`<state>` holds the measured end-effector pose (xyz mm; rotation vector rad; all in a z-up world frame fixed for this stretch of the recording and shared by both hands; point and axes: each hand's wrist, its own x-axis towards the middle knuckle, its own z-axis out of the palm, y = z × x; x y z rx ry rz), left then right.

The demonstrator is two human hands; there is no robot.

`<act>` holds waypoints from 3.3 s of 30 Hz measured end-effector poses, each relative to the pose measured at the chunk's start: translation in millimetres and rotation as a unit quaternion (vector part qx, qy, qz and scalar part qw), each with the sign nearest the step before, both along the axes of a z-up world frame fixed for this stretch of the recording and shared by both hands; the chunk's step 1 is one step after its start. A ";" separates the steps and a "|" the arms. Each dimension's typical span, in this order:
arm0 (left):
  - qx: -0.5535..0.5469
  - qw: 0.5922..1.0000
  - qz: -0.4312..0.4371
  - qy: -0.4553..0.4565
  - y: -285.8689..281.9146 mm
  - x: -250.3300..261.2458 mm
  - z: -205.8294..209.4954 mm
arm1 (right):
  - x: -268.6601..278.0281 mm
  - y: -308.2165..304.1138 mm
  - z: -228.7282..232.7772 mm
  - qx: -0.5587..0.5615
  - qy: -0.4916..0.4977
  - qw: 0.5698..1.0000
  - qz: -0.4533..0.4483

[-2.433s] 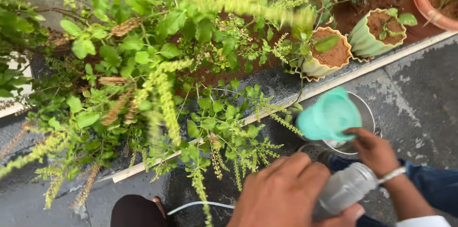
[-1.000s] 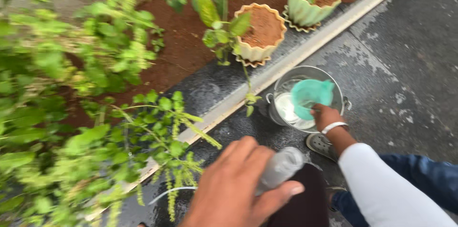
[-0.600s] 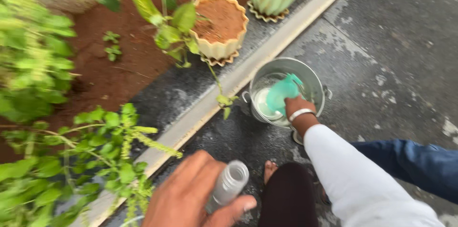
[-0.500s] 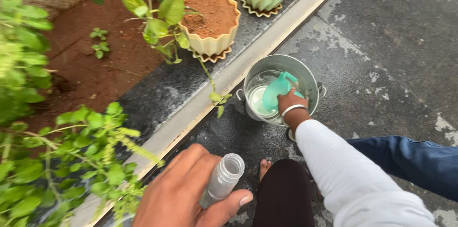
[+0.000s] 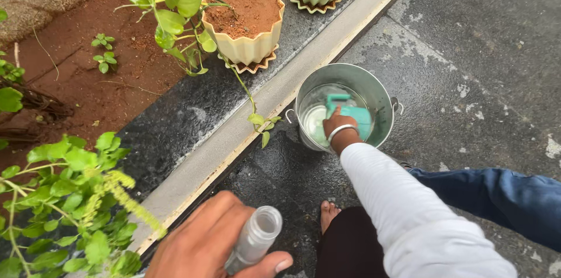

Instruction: The person sprays water from a clear plastic bottle onto a large green plant in a planter box. They then refill the bottle using a green plastic scoop and a metal bucket before continuing to spray the plant.

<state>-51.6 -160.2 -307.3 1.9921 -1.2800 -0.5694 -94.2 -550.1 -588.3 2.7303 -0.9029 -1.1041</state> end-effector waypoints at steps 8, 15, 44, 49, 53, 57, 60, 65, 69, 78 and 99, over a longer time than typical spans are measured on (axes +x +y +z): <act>-0.079 0.992 -0.018 -0.102 4.3 11.2 -6.8 | 1.9 0.8 -18.8 0.050 -0.088 0.994 -0.033; -0.016 1.000 0.000 -0.013 6.8 4.5 -12.4 | -50.5 -11.0 -24.7 0.114 -0.381 0.889 -0.228; -0.133 0.970 0.189 0.081 19.7 -3.4 260.9 | -110.4 219.9 490.0 0.204 -0.640 0.741 0.008; -0.176 0.972 0.142 0.059 71.6 1.1 311.3 | -100.2 257.1 560.8 0.240 -0.626 0.740 0.062; -0.143 0.967 0.202 0.060 104.8 -6.1 342.4 | -88.9 280.9 602.5 0.264 -0.610 0.739 0.107; -0.223 0.948 0.228 -0.005 133.1 -13.4 353.7 | -76.2 304.5 629.5 0.271 -0.610 0.728 0.160; -0.261 0.931 0.251 -0.045 148.8 -18.1 356.4 | -69.9 316.6 639.7 0.287 -0.601 0.724 0.179; -0.307 0.907 0.275 -0.082 171.2 -18.8 367.5 | -66.3 314.7 644.0 0.318 -0.600 0.725 0.120; -0.314 0.896 0.294 -0.112 186.7 -16.7 371.2 | -58.5 293.9 632.7 0.413 -0.587 0.697 0.005; -0.316 0.898 0.289 -0.097 208.6 -9.8 365.9 | -13.2 287.5 627.9 0.421 -0.603 0.676 -0.036; -0.279 0.943 0.163 0.082 217.1 -25.1 322.6 | 32.9 251.4 544.6 0.742 -0.330 0.566 -0.139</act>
